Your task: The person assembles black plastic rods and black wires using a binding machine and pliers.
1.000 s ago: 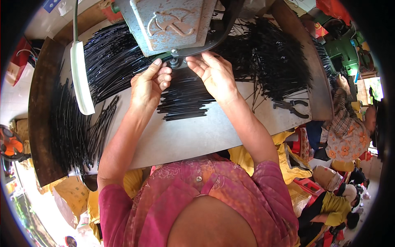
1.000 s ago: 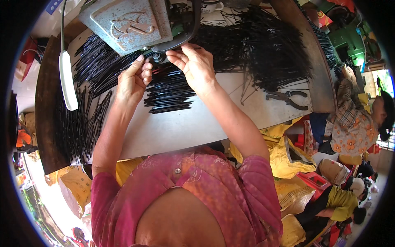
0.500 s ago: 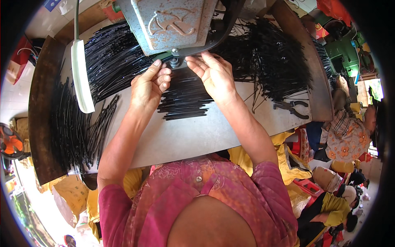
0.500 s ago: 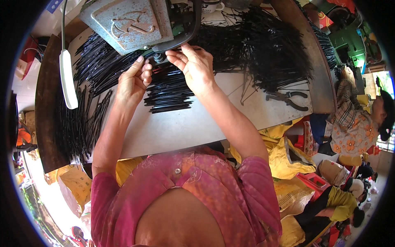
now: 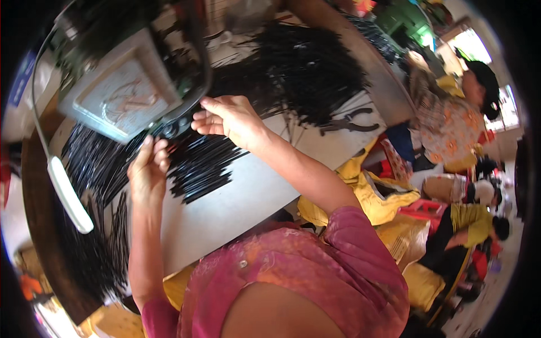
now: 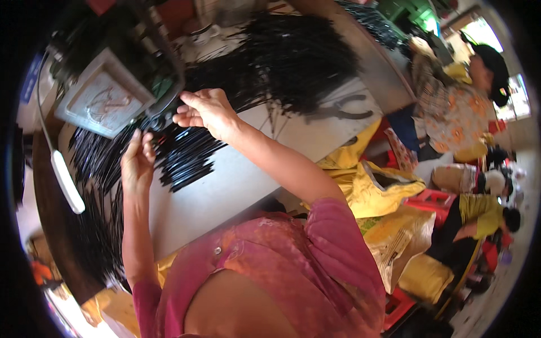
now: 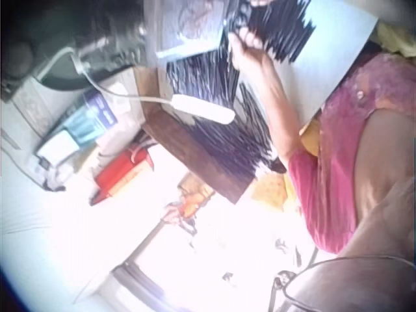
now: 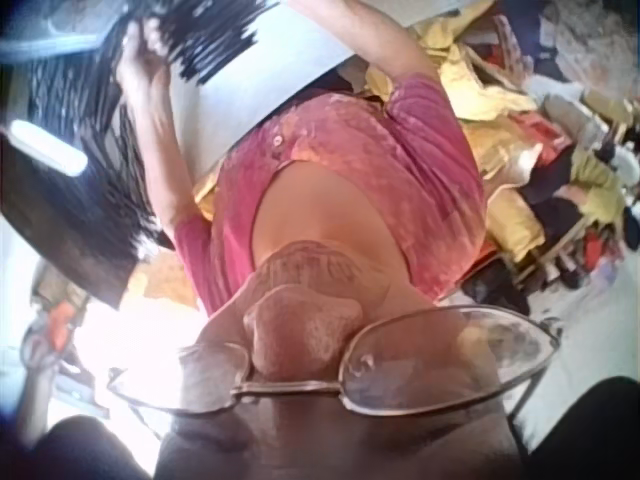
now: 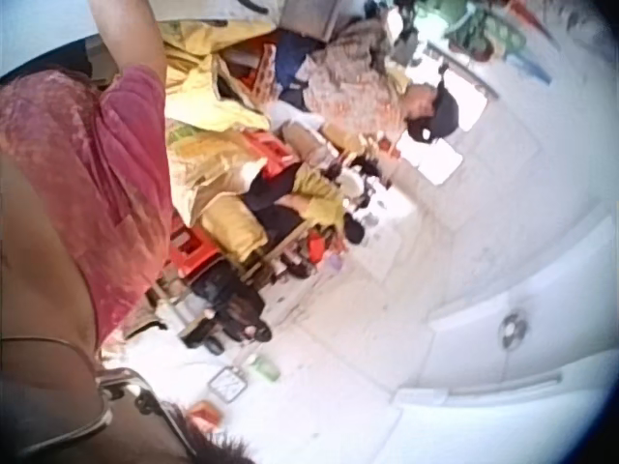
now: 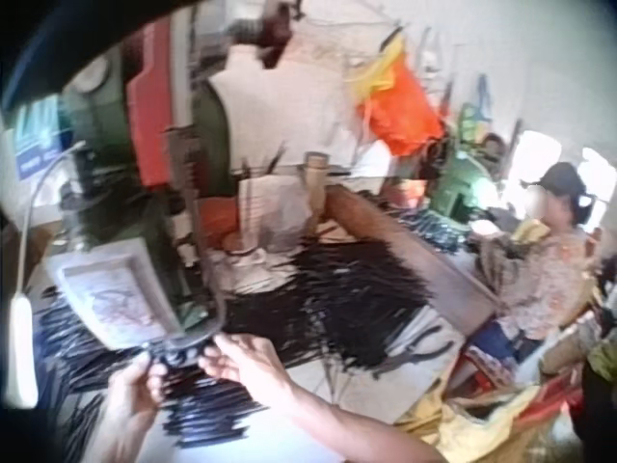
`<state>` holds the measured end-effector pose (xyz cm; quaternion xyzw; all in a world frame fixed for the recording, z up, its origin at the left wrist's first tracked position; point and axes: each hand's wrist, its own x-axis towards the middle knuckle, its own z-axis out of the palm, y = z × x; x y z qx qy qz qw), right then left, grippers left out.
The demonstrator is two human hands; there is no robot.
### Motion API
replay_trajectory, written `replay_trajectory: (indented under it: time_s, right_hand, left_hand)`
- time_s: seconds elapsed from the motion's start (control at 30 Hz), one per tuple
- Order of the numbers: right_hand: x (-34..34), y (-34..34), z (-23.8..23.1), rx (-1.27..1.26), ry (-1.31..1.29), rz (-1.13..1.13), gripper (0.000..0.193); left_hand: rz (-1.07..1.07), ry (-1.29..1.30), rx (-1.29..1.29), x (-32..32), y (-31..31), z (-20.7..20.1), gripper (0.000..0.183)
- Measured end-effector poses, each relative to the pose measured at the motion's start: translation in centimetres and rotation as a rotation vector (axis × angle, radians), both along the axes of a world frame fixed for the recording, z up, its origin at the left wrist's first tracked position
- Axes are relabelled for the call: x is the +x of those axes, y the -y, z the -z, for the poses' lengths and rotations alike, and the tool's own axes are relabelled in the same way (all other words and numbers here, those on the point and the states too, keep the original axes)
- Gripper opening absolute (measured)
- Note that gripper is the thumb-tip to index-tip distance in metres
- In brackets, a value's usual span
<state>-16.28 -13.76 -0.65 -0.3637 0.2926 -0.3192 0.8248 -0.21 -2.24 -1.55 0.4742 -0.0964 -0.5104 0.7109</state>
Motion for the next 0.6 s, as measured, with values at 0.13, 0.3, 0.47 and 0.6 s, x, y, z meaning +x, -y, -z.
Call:
replay_trajectory:
  time_s: [0.13, 0.3, 0.47, 0.6]
  right_hand:
    - [-5.4, 2.1, -2.7, -0.495, -0.434, 0.104, 0.024]
    - [-11.1, 6.6, -2.8, -1.411, -1.121, 0.460, 0.017]
    - [-10.4, 7.8, -1.8, -1.833, -1.400, 0.301, 0.014]
    - [-7.6, 5.9, -2.5, -1.927, -1.534, 0.067, 0.020]
  left_hand:
    - [0.070, 0.008, 0.074, 0.7, -0.1, -0.9, 0.019]
    - [0.184, 0.089, 0.100, 0.5, 0.1, -2.5, 0.015]
    - [0.249, 0.068, -0.047, -0.5, 0.5, -2.1, 0.008]
    - [0.338, -0.108, -0.158, 1.1, 0.1, -0.3, 0.013]
